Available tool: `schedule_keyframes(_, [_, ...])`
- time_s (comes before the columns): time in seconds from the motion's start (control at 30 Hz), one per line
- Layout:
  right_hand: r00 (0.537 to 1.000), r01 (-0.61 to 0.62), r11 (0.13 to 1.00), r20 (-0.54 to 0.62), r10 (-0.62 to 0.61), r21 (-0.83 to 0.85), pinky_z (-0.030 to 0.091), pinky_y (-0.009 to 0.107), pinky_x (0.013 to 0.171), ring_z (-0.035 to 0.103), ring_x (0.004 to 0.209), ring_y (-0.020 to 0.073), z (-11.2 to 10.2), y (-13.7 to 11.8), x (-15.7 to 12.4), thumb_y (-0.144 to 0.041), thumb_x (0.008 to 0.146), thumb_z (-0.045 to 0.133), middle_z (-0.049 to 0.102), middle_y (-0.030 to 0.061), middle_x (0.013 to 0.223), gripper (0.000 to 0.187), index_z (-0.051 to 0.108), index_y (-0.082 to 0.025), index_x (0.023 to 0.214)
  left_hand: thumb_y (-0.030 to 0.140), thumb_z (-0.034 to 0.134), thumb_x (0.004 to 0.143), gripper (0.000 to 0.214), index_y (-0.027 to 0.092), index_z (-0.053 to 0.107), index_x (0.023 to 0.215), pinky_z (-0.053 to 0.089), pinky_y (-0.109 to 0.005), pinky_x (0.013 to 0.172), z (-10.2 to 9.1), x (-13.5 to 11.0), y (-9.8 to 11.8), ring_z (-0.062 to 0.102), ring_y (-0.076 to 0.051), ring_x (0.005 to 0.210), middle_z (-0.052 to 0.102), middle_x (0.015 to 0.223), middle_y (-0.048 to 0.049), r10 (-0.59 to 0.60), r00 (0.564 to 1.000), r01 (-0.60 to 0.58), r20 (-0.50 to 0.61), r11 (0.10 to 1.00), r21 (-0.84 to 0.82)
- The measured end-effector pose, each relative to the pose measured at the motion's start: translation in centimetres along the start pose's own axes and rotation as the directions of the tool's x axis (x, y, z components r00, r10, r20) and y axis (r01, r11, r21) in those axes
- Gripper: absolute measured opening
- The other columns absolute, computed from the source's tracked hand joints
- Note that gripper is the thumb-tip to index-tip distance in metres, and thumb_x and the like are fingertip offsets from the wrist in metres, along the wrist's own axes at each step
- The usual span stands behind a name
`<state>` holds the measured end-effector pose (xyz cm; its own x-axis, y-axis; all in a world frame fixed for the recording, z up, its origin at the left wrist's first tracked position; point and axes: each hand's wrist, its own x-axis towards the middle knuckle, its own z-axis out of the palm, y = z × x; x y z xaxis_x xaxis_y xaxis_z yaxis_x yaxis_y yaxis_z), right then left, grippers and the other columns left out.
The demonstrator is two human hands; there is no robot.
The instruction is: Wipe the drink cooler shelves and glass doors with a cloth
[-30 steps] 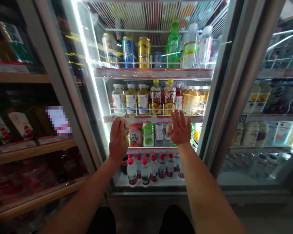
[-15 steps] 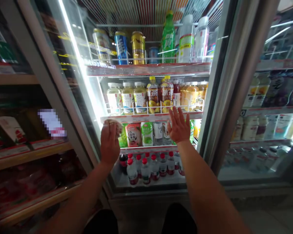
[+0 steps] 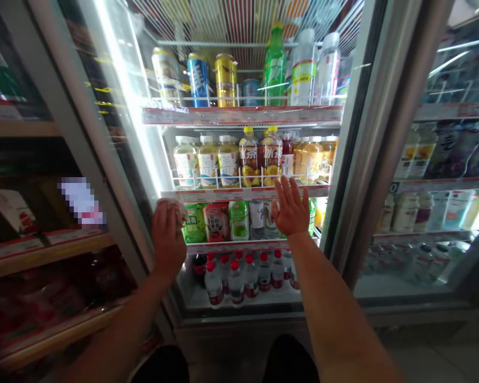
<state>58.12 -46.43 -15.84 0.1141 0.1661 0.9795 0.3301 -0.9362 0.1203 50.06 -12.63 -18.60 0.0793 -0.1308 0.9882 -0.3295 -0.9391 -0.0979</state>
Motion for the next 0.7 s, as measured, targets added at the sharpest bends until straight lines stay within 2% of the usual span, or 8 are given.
schedule_keyframes(0.07, [1.0,0.003,1.0,-0.001,-0.003,0.005,0.016,0.051,0.125,0.029,0.152,0.0252,0.0,0.0,0.0,-0.036,0.102,0.038,0.039,0.0085,0.161,0.066,0.013,-0.024,0.162,0.005,0.038,0.1,0.063,0.022,0.024,0.16,0.028,-0.049,0.126,-0.2,-2.8,0.4,0.023,-0.026,0.153,0.026,0.165,-0.0126,0.025,0.997,-0.023,0.076,1.0,-0.017])
schedule_keyframes(0.13, [1.0,0.002,1.0,-0.001,-0.002,0.01,0.016,0.052,0.125,0.029,0.152,0.0255,0.0,0.0,0.0,-0.037,0.102,0.039,0.039,0.0086,0.161,0.066,0.014,-0.024,0.162,0.004,0.039,0.1,0.065,0.024,0.023,0.16,0.028,-0.048,0.127,-0.4,-3.4,0.0,0.023,-0.025,0.153,0.025,0.165,-0.0111,0.041,0.995,-0.04,0.095,0.999,-0.009])
schedule_keyframes(0.33, [1.0,0.011,1.0,-0.025,-0.011,0.0,0.017,0.051,0.125,0.031,0.152,0.0254,0.0,-0.1,0.0,-0.035,0.101,0.042,0.041,0.0093,0.16,0.067,0.016,-0.023,0.162,0.004,0.034,0.1,0.06,0.023,0.031,0.158,0.026,-0.052,0.127,-0.5,2.2,-2.5,0.021,-0.027,0.154,0.027,0.165,-0.0082,-0.009,0.998,0.01,-0.057,1.0,0.017])
schedule_keyframes(0.4, [1.0,0.014,1.0,-0.027,-0.014,-0.008,0.018,0.05,0.125,0.031,0.152,0.0251,0.0,-0.1,0.0,-0.035,0.101,0.042,0.041,0.0093,0.16,0.067,0.016,-0.023,0.162,0.006,0.038,0.1,0.06,0.023,0.03,0.158,0.027,-0.053,0.126,-0.6,1.0,-1.8,0.022,-0.028,0.153,0.027,0.165,-0.0091,-0.017,0.999,0.018,-0.042,1.0,0.016])
schedule_keyframes(0.5, [0.999,0.013,1.0,-0.035,-0.013,-0.017,0.018,0.051,0.125,0.032,0.151,0.0251,0.0,-0.1,0.0,-0.035,0.101,0.042,0.042,0.0095,0.159,0.066,0.017,-0.023,0.161,0.006,0.041,0.1,0.065,0.025,0.024,0.16,0.03,-0.052,0.125,-0.7,-3.3,-0.3,0.023,-0.028,0.153,0.025,0.166,-0.0106,0.003,0.997,-0.002,0.073,1.0,-0.016])
schedule_keyframes(0.57, [0.999,0.014,1.0,-0.036,-0.014,-0.011,0.018,0.051,0.125,0.031,0.151,0.0253,0.0,-0.1,0.0,-0.035,0.101,0.042,0.041,0.0097,0.159,0.066,0.018,-0.023,0.161,0.004,0.041,0.099,0.068,0.025,0.022,0.16,0.031,-0.052,0.124,-0.8,-4.7,0.0,0.024,-0.027,0.153,0.024,0.166,-0.0101,0.041,0.989,-0.038,0.141,0.999,-0.025])
schedule_keyframes(0.63, [0.999,0.014,1.0,-0.039,-0.014,-0.005,0.018,0.051,0.124,0.03,0.152,0.0254,0.0,0.0,0.0,-0.035,0.101,0.042,0.041,0.0097,0.16,0.066,0.018,-0.023,0.161,0.003,0.04,0.098,0.068,0.027,0.023,0.16,0.03,-0.051,0.125,-0.8,-3.4,-0.5,0.022,-0.026,0.153,0.024,0.166,-0.0084,0.04,0.992,-0.037,0.118,0.999,-0.026])
schedule_keyframes(0.7, [0.999,0.014,1.0,-0.043,-0.014,-0.004,0.018,0.051,0.125,0.029,0.152,0.0251,0.1,0.0,-0.1,-0.035,0.1,0.043,0.041,0.0095,0.16,0.067,0.017,-0.023,0.161,0.004,0.042,0.099,0.067,0.028,0.026,0.159,0.026,-0.048,0.127,-0.7,-0.3,-1.3,0.02,-0.025,0.154,0.022,0.167,-0.0061,0.013,0.999,-0.012,0.041,1.0,-0.025])
